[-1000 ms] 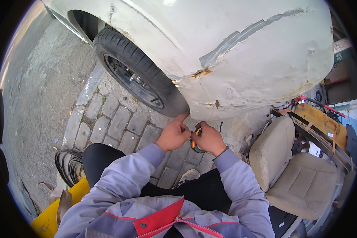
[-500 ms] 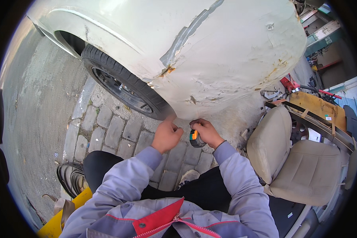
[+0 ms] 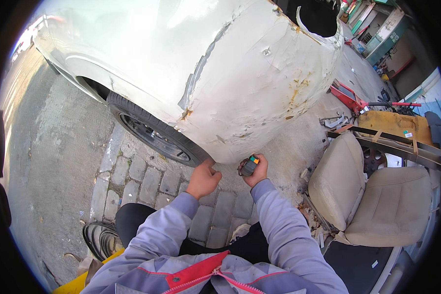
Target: The person uses a tape measure to measure the wheel arch and tire clearance on a white car. They measure multiple points around the front and rear wheel wells, then inspect the front bumper area.
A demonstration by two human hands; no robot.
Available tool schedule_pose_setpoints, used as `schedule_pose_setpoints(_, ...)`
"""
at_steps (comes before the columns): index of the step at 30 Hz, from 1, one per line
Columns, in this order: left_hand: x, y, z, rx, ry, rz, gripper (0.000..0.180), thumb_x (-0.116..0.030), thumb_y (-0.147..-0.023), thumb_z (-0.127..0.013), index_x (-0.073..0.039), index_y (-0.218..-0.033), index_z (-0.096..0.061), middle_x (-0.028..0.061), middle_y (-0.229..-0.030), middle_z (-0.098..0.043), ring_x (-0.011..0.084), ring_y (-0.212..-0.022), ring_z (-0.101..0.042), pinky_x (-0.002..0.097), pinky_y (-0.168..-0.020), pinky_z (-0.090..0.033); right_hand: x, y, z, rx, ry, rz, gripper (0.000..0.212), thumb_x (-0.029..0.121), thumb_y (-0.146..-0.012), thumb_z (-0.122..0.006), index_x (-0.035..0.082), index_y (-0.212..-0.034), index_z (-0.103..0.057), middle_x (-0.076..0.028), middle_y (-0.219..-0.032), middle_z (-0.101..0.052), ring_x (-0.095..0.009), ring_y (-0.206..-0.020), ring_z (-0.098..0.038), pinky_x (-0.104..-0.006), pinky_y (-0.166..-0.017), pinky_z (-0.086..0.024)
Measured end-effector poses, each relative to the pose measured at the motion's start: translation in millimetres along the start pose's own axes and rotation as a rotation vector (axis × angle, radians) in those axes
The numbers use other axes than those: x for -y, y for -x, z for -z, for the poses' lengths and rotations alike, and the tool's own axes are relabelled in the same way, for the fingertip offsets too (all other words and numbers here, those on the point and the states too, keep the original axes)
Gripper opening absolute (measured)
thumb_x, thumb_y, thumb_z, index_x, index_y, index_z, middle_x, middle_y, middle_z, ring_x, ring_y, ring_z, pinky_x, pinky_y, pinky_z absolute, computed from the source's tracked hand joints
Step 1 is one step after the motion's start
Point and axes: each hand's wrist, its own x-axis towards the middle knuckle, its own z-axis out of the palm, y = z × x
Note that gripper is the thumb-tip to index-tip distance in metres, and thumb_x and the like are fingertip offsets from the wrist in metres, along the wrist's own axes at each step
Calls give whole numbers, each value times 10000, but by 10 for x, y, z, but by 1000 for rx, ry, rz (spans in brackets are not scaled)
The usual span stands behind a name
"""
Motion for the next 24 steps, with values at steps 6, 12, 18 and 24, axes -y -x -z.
schedule_pose_setpoints(6, 146, -45, -25, 11, -7, -60, 493, -121, -794, -649, 17, -1267, -618, 195, -724, -691, 330, -668, -695, 430, -663, -539, -345, -61, -58, 92, -184, -89, 273, 332, -744, -643, 117, -913, -639, -46, -810, -626, -222, -697, -555, -356, -642, -475)
schedule_pose_setpoints(12, 205, -73, -45, 18, -38, -59, 505, -89, -804, -658, -12, -1302, -628, 174, -786, -699, 220, -651, -671, 361, -635, -513, -325, -71, -43, 124, -190, -123, 287, 349, -740, -641, 105, -891, -654, -49, -778, -623, -220, -684, -547, -355, -622, -470)
schedule_pose_setpoints(18, 205, -87, -31, -2, -64, -76, 491, -103, -793, -668, -3, -1274, -651, 154, -808, -705, 198, -683, -654, 356, -662, -516, -391, -111, -24, 187, -254, -176, 303, 359, -739, -636, 109, -908, -662, -42, -788, -632, -219, -678, -546, -360, -632, -473)
schedule_pose_setpoints(24, 351, -123, -93, -54, -35, -123, 412, -199, -783, -682, -1, -1144, -669, 201, -772, -710, 354, -720, -720, 430, -689, -557, -393, -125, -32, 220, -269, -203, 307, 351, -738, -629, 113, -928, -665, -44, -797, -635, -220, -668, -542, -363, -630, -471)
